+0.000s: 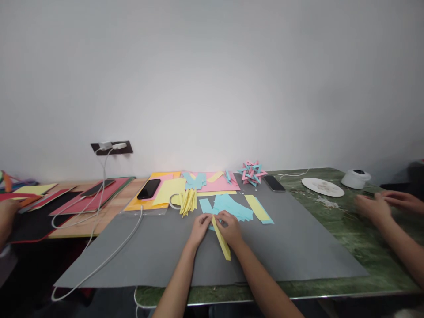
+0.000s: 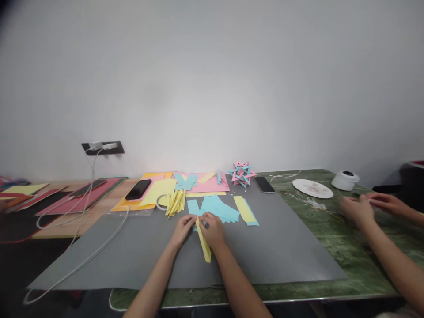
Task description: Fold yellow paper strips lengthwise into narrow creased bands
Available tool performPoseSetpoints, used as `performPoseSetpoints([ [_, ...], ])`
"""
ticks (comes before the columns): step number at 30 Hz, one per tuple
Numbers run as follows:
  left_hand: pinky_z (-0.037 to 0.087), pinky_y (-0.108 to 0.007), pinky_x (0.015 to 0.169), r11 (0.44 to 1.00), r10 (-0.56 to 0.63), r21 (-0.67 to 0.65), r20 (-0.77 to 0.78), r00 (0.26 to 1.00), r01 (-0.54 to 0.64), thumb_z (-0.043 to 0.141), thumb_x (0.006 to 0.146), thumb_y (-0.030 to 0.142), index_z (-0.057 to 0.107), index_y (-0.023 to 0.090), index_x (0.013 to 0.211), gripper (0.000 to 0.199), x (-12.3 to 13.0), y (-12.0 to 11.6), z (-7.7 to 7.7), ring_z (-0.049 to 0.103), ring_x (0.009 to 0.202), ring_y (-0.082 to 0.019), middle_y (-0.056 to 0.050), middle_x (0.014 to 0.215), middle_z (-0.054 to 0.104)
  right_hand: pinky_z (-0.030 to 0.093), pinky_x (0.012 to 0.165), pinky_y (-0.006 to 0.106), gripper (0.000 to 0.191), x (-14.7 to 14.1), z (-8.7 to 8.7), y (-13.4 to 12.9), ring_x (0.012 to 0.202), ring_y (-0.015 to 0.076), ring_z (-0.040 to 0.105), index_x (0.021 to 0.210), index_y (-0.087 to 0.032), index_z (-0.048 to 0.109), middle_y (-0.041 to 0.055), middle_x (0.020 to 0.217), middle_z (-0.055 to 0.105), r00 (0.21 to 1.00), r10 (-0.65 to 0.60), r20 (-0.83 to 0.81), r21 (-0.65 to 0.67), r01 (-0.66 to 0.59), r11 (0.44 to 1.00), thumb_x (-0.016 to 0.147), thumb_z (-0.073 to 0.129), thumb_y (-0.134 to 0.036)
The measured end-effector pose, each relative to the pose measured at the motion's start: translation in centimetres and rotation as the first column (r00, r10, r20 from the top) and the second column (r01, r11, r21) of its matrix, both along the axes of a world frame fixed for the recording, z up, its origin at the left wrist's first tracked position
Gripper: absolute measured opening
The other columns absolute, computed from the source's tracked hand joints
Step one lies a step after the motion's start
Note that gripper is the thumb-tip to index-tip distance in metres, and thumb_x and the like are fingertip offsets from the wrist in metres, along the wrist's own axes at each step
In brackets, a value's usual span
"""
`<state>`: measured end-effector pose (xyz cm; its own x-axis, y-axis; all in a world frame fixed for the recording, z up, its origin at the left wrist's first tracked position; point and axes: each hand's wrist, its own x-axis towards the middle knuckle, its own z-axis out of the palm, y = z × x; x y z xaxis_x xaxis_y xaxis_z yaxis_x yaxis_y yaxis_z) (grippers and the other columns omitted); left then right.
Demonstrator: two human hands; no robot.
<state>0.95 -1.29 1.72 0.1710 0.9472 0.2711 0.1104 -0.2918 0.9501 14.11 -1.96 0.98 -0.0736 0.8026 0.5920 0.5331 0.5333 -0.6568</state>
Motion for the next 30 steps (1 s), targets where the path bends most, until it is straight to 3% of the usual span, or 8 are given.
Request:
performPoseSetpoints([
  [5,0.038,-0.023,0.057,0.999,0.038,-0.001,-0.016,0.999,-0.038,0.048,0.069,0.035,0.064,0.014,0.075,0.027,0.0,0.1,-0.2,0.049,0.057,-0.013,-0.001,0.056,0.056,0.036,0.064,0.023,0.020,-0.1,-0.1,0.0,0.056,0.0106,0.047,0.075,-0.023,0.062,0.0011,0.071,0.057,1.000,0.018,-0.011,-0.016,-0.018,1.000,0.072,0.043,-0.024],
  [13,0.036,-0.022,0.050,0.998,0.044,-0.042,-0.009,0.999,-0.044,0.045,0.071,0.038,0.063,0.014,0.075,0.031,0.3,0.1,-0.3,0.047,0.052,-0.013,0.000,0.054,0.056,0.041,0.056,0.024,0.022,0.5,-1.2,1.7,0.058,0.0140,0.051,0.062,-0.016,0.061,0.0027,0.060,0.059,0.910,0.061,-0.411,-0.185,-0.148,0.971,0.067,0.049,-0.034],
  [18,0.036,-0.022,0.053,0.999,0.010,-0.033,-0.032,0.999,-0.012,0.043,0.072,0.039,0.063,0.013,0.076,0.033,0.1,0.3,-0.8,0.047,0.055,-0.013,-0.001,0.058,0.057,0.042,0.056,0.025,0.019,0.8,-1.7,2.2,0.058,0.0145,0.052,0.064,-0.016,0.062,0.0034,0.063,0.061,0.908,0.095,-0.408,-0.230,-0.203,0.952,0.063,0.054,-0.033],
  [30,0.034,-0.021,0.049,0.999,-0.040,-0.013,-0.046,0.998,0.040,0.045,0.070,0.040,0.062,0.013,0.069,0.032,0.1,0.2,-0.7,0.044,0.050,-0.012,0.001,0.052,0.053,0.042,0.056,0.024,0.013,0.8,-1.9,2.2,0.056,0.0130,0.051,0.064,-0.016,0.062,0.0026,0.062,0.060,0.910,0.096,-0.402,-0.204,-0.191,0.960,0.062,0.055,-0.027],
])
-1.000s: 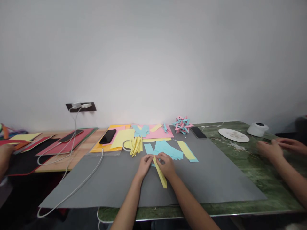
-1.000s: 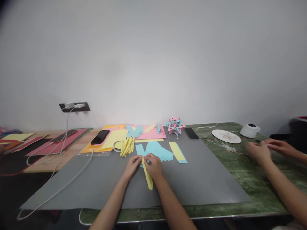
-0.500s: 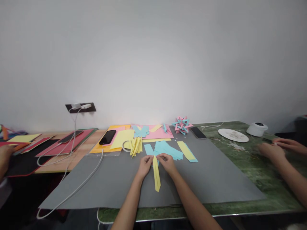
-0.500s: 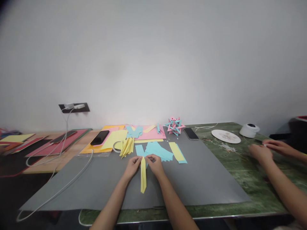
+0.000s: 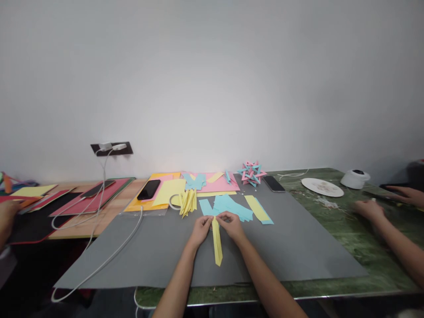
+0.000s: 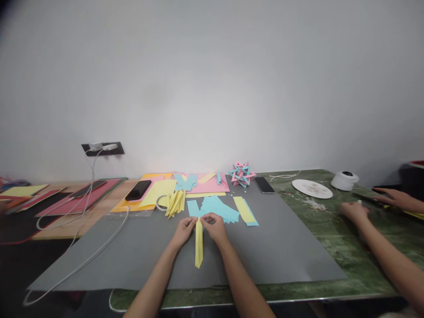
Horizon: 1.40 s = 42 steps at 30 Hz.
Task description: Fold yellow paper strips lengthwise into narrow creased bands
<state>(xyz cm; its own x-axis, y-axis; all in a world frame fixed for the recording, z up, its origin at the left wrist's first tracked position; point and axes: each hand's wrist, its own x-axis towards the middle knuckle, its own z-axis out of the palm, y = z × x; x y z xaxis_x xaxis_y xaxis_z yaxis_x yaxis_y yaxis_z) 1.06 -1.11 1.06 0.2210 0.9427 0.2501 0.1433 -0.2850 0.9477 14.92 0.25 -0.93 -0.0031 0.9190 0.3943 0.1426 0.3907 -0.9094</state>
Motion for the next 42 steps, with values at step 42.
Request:
performPoseSetpoints([
  [42,0.032,-0.019,0.045,0.999,-0.011,-0.053,0.023,1.000,0.012,0.050,0.067,0.040,0.060,0.011,0.063,0.031,0.10,-0.18,-0.24,0.043,0.047,-0.009,0.000,0.052,0.053,0.040,0.056,0.023,0.017,0.19,0.36,-0.25,0.058,0.0137,0.052,0.062,-0.014,0.061,0.0022,0.060,0.060,0.998,0.047,-0.040,-0.076,-0.050,0.996,0.062,0.052,-0.029],
])
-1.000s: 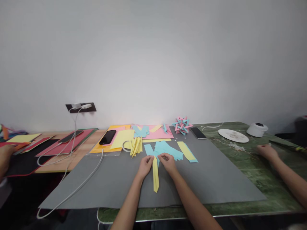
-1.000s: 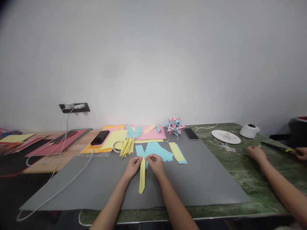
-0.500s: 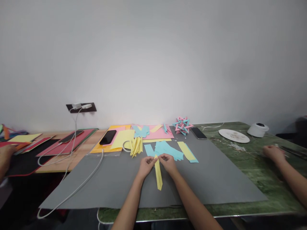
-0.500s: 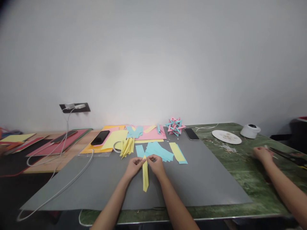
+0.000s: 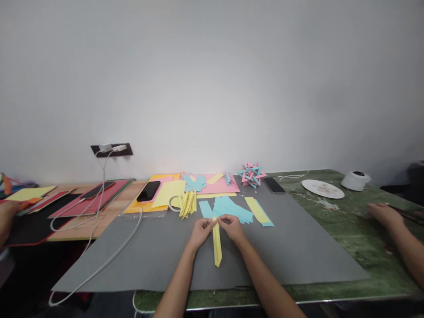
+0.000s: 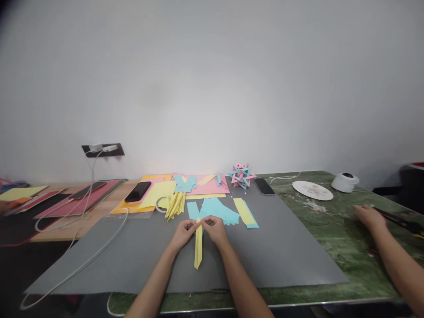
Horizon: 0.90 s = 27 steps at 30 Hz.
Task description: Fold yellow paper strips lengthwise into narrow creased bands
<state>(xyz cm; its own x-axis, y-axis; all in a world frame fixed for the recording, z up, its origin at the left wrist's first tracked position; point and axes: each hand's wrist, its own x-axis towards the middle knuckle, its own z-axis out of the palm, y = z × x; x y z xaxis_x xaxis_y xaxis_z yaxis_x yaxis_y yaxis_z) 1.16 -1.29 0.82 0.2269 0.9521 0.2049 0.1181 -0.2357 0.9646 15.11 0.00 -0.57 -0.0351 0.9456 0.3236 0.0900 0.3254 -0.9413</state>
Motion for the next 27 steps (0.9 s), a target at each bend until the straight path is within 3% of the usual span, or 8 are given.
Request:
performPoseSetpoints([
  [6,0.032,-0.019,0.045,1.000,-0.011,0.009,-0.047,0.999,0.011,0.050,0.065,0.043,0.060,0.011,0.063,0.034,0.06,-0.16,0.26,0.043,0.048,-0.009,0.000,0.052,0.053,0.040,0.055,0.022,0.014,-0.22,-0.03,0.08,0.055,0.0125,0.051,0.058,-0.014,0.059,0.0008,0.057,0.058,1.000,-0.019,0.011,-0.012,0.019,1.000,0.059,0.054,-0.028],
  [14,0.030,-0.019,0.044,0.998,0.002,0.060,-0.095,0.995,0.004,0.050,0.064,0.044,0.059,0.012,0.058,0.034,0.19,-0.34,0.58,0.040,0.047,-0.009,0.001,0.049,0.051,0.042,0.057,0.023,0.022,-0.15,0.49,-0.27,0.058,0.0141,0.053,0.061,-0.015,0.061,0.0027,0.060,0.060,0.999,0.015,0.052,0.036,-0.016,0.999,0.067,0.049,-0.032],
  [27,0.029,-0.019,0.041,0.993,0.105,0.060,-0.064,0.992,-0.101,0.055,0.062,0.039,0.061,0.011,0.061,0.029,0.23,-0.08,0.01,0.039,0.043,-0.008,0.002,0.045,0.049,0.043,0.054,0.024,0.019,-0.51,-0.09,0.22,0.055,0.0135,0.053,0.063,-0.015,0.060,0.0030,0.059,0.060,0.992,-0.127,0.008,0.039,0.127,0.991,0.060,0.054,-0.033],
])
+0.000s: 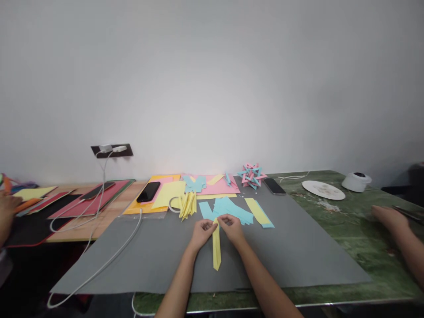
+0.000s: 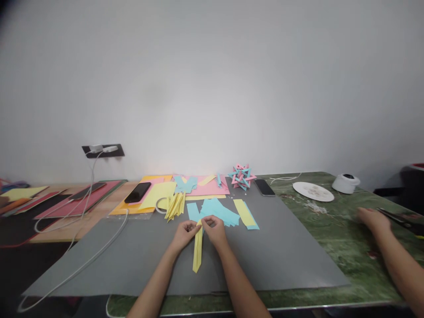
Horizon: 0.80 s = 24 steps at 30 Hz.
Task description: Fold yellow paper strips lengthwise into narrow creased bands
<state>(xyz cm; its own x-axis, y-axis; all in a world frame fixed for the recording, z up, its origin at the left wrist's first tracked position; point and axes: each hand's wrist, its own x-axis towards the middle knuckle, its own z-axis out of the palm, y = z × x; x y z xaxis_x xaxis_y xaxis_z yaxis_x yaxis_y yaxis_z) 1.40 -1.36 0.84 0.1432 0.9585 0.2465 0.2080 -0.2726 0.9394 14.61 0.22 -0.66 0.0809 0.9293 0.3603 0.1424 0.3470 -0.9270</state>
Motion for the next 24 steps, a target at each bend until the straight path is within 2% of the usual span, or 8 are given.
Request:
performPoseSetpoints([
  [7,0.036,-0.020,0.048,1.000,0.023,-0.015,0.035,0.999,-0.022,0.055,0.063,0.038,0.061,0.011,0.067,0.027,0.0,0.3,-0.2,0.047,0.048,-0.010,-0.001,0.053,0.056,0.042,0.054,0.024,0.016,0.1,0.2,-0.3,0.055,0.0132,0.051,0.062,-0.015,0.059,0.0024,0.059,0.059,0.999,0.033,0.037,0.012,-0.033,0.999,0.062,0.051,-0.029],
  [14,0.038,-0.021,0.050,0.999,0.039,-0.011,0.038,0.999,-0.038,0.053,0.064,0.036,0.062,0.011,0.068,0.026,-0.3,0.7,-0.7,0.050,0.051,-0.012,-0.003,0.056,0.059,0.039,0.051,0.022,0.009,-0.2,0.7,-0.8,0.050,0.0102,0.046,0.062,-0.018,0.057,0.0004,0.062,0.056,0.993,-0.019,0.115,0.146,0.002,0.989,0.062,0.050,-0.024],
  [18,0.039,-0.022,0.051,0.998,0.057,-0.001,0.043,0.997,-0.057,0.053,0.064,0.034,0.061,0.012,0.067,0.025,-0.4,0.7,-0.8,0.052,0.053,-0.013,-0.003,0.058,0.060,0.039,0.056,0.023,0.008,-0.4,0.9,-1.1,0.050,0.0099,0.046,0.062,-0.019,0.057,0.0001,0.064,0.056,0.976,-0.056,0.210,0.222,0.008,0.975,0.063,0.049,-0.021],
  [24,0.040,-0.023,0.055,0.996,0.088,0.012,0.018,0.996,-0.088,0.052,0.065,0.032,0.060,0.013,0.064,0.021,-0.5,0.8,-0.8,0.053,0.058,-0.014,-0.002,0.059,0.060,0.034,0.067,0.025,0.010,-0.4,1.5,-1.8,0.052,0.0098,0.046,0.065,-0.020,0.058,-0.0006,0.067,0.057,0.918,-0.119,0.378,0.256,0.020,0.966,0.065,0.048,-0.021],
])
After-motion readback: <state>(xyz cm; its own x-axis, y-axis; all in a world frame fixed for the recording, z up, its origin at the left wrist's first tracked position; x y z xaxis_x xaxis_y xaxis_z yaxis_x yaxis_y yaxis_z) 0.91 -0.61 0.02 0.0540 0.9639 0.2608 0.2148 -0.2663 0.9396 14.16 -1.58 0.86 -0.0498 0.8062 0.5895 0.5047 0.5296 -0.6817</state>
